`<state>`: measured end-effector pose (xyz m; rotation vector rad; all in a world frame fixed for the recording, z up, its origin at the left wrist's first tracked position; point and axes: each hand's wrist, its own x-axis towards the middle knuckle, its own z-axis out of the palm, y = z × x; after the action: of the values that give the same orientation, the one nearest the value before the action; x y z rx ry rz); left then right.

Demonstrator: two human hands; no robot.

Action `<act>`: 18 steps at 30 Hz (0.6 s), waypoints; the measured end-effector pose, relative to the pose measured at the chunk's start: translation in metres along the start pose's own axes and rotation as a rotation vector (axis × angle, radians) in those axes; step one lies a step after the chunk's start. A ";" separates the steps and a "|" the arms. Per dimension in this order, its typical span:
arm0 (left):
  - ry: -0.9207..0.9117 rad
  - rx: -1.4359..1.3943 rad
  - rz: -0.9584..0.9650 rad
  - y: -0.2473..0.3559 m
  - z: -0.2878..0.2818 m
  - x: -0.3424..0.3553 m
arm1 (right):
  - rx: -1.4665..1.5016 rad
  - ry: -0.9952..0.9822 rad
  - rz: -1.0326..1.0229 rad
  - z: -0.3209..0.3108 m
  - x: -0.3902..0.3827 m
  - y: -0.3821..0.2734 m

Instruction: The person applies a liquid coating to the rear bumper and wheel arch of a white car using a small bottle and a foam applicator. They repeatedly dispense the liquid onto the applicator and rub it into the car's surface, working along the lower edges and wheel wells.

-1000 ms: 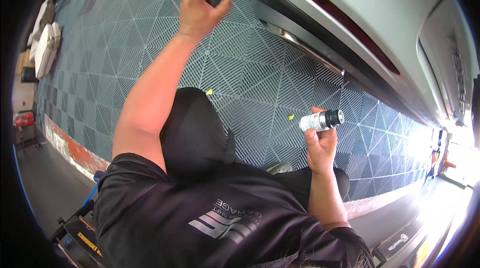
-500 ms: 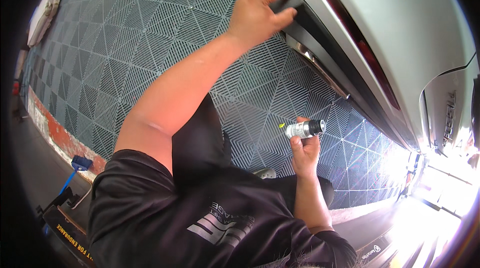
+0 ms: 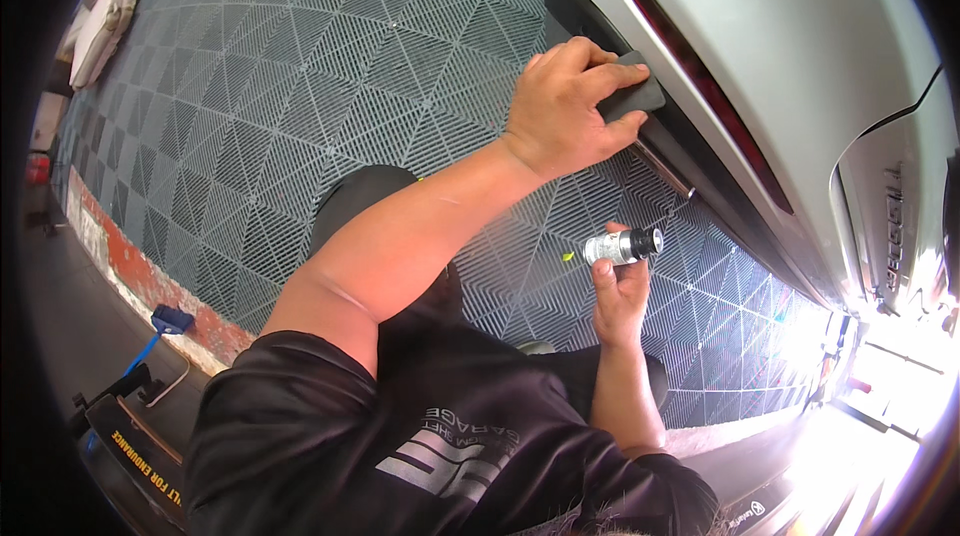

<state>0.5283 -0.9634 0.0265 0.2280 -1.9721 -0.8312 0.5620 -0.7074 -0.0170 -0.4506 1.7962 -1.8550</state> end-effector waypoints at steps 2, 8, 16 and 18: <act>0.020 0.004 0.026 -0.011 -0.004 0.003 | 0.002 0.005 -0.009 -0.003 0.000 -0.003; 0.079 -0.022 0.016 -0.031 -0.002 0.008 | 0.059 0.017 -0.010 -0.009 0.000 0.001; 0.080 -0.228 -0.290 -0.105 0.008 0.035 | 0.011 -0.011 0.040 -0.010 -0.018 0.001; 0.042 -0.290 -0.352 -0.133 0.016 0.041 | -0.026 0.014 0.075 -0.007 -0.021 -0.004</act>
<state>0.4706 -1.0758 -0.0348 0.4248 -1.7697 -1.3151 0.5748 -0.6897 -0.0116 -0.3756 1.8231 -1.7900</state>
